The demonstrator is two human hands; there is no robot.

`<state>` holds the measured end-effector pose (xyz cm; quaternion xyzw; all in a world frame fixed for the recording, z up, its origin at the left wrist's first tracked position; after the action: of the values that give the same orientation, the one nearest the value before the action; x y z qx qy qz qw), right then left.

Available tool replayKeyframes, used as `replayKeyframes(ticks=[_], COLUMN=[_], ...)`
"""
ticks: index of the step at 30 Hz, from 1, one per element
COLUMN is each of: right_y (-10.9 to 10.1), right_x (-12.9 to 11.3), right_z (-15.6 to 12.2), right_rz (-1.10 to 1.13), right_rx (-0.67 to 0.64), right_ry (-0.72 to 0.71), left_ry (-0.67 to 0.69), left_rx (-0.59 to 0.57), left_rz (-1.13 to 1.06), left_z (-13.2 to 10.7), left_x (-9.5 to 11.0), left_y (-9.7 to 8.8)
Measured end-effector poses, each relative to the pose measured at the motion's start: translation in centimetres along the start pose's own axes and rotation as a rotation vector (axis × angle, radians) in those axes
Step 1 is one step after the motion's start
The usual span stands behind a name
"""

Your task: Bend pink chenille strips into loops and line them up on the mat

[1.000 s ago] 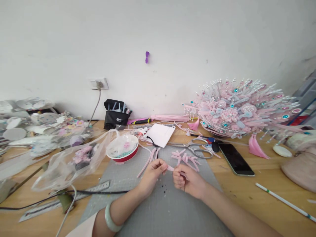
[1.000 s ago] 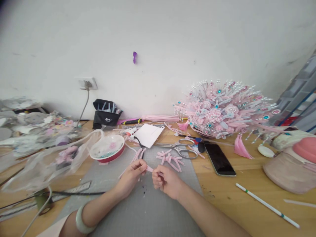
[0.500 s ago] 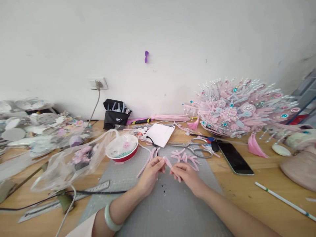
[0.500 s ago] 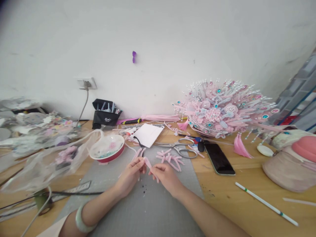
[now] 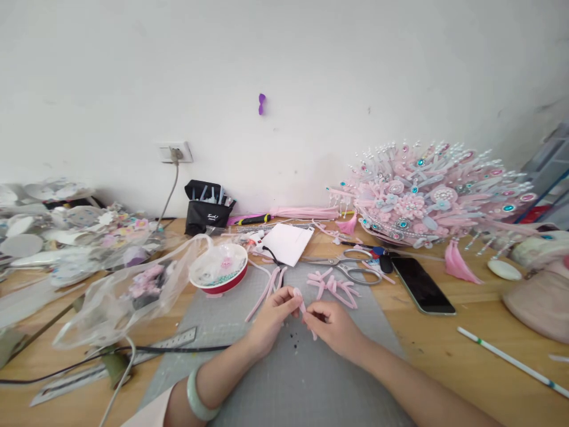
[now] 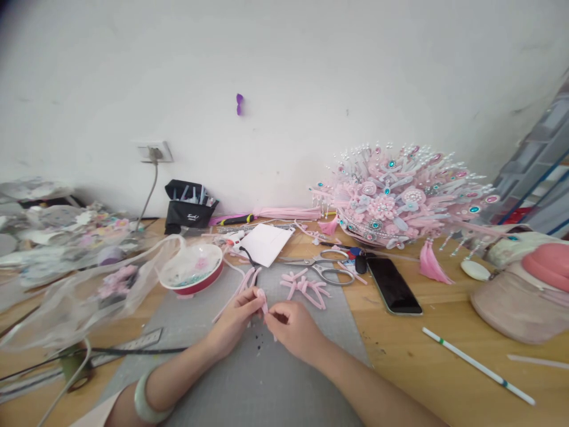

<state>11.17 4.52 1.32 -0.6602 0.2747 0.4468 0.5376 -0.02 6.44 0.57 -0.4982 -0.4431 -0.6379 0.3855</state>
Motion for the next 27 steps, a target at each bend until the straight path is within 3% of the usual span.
replayKeyframes(ticks=[6,16,18,23,27], right_y=[-0.3,0.3,0.0,-1.3,-1.7], right_x=[-1.5,-2.6,-2.6,-2.1,-2.0], right_z=[-0.7,-2.1,-1.9,-0.8,-0.6], right_rz=[-0.228,-0.739,-0.715,-0.407,-0.270], right_rx=[0.081,0.131,0.135,0.230,0.277], right_ry=[-0.245,-0.744,-0.707,-0.509,-0.442], left_ry=[-0.038,-0.234,-0.202,-0.057,-0.029], left_rx=[-0.054,-0.105,-0.096,-0.041,-0.022], left_rz=[-0.059,-0.350,-0.372,-0.353,-0.325], left_z=[-0.2,-0.7,-0.6,-0.2,-0.1], left_x=[-0.2,-1.5,-1.4,-0.8,-0.6], left_y=[0.4,1.0,1.0,0.6,0.5])
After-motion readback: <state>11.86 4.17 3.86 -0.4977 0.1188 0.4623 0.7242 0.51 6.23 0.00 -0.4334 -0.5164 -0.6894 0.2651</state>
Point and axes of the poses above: each hand's wrist, its own z-axis towards the middle knuckle, its own y-axis out of the palm, x = y × z, the point moved 5 cm from there along z, towards the middle knuckle, and after that the axes turned 9 degrees about y, right-handed, at the moved point
